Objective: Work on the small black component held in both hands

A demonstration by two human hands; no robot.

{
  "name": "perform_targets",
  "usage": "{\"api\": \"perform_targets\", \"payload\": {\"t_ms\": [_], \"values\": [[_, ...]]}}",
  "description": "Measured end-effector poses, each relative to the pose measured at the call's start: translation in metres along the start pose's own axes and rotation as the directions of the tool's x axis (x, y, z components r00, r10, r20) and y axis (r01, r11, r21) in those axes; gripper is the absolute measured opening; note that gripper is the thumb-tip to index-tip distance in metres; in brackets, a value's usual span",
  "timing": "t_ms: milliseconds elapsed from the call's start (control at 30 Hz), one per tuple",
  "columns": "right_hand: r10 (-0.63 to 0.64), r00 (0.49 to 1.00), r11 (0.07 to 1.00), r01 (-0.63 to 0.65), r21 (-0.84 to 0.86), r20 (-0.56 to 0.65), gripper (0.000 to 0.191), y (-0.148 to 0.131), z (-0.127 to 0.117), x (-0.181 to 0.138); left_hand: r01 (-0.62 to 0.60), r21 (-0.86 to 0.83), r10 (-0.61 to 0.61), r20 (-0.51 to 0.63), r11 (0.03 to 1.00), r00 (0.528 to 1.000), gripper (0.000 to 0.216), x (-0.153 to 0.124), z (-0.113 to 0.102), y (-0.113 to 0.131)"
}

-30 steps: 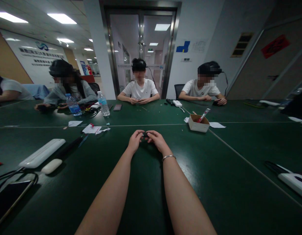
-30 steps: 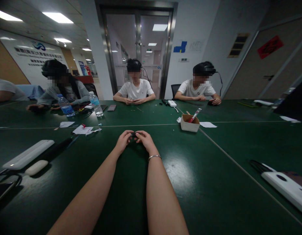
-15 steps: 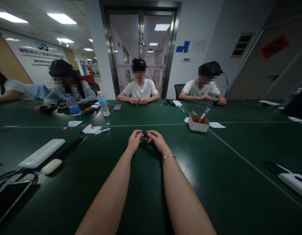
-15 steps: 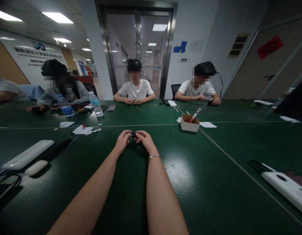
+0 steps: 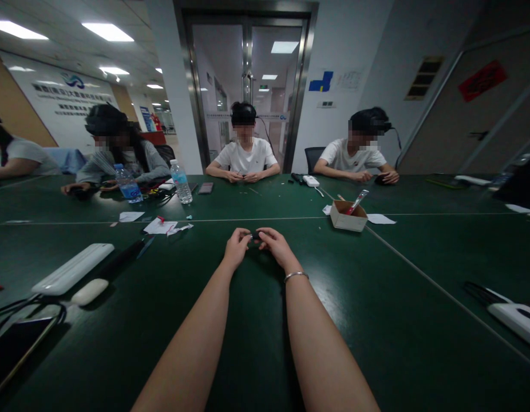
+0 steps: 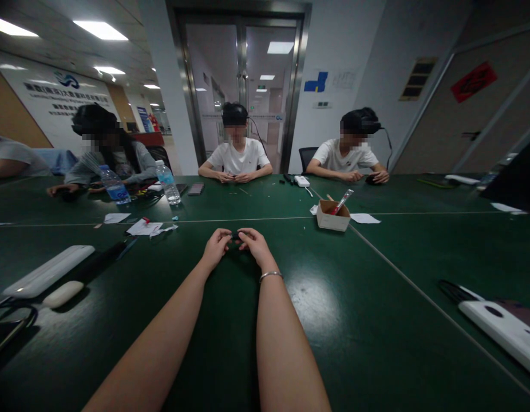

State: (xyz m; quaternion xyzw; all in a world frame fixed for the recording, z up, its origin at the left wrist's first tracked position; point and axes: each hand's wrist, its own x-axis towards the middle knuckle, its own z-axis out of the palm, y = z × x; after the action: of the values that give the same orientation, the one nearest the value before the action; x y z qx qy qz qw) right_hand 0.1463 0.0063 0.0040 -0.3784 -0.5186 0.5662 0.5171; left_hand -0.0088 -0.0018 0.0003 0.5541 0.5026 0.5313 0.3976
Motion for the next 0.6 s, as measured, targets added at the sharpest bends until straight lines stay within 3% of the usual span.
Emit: {"api": "perform_targets", "payload": {"t_ms": [233,467,600], "values": [[0.009,1.000,1.000,-0.009,0.006,0.000,0.038,-0.0004,0.0008,-0.0005,0.060,0.065,-0.062,0.015,0.996,0.998,0.043,0.0032,-0.0030,-0.0041],[0.002,1.000,1.000,-0.002,0.009,-0.013,0.039,0.0013,-0.0005,0.0009,-0.030,0.027,0.030,0.002,0.999,1.000,0.032,0.0002,-0.0019,-0.0020],[0.005,1.000,1.000,-0.005,0.014,-0.008,0.039,0.0014,-0.0004,0.0004,0.018,0.077,-0.020,0.021,0.997,1.000,0.037,0.0013,-0.0030,-0.0028]]}}
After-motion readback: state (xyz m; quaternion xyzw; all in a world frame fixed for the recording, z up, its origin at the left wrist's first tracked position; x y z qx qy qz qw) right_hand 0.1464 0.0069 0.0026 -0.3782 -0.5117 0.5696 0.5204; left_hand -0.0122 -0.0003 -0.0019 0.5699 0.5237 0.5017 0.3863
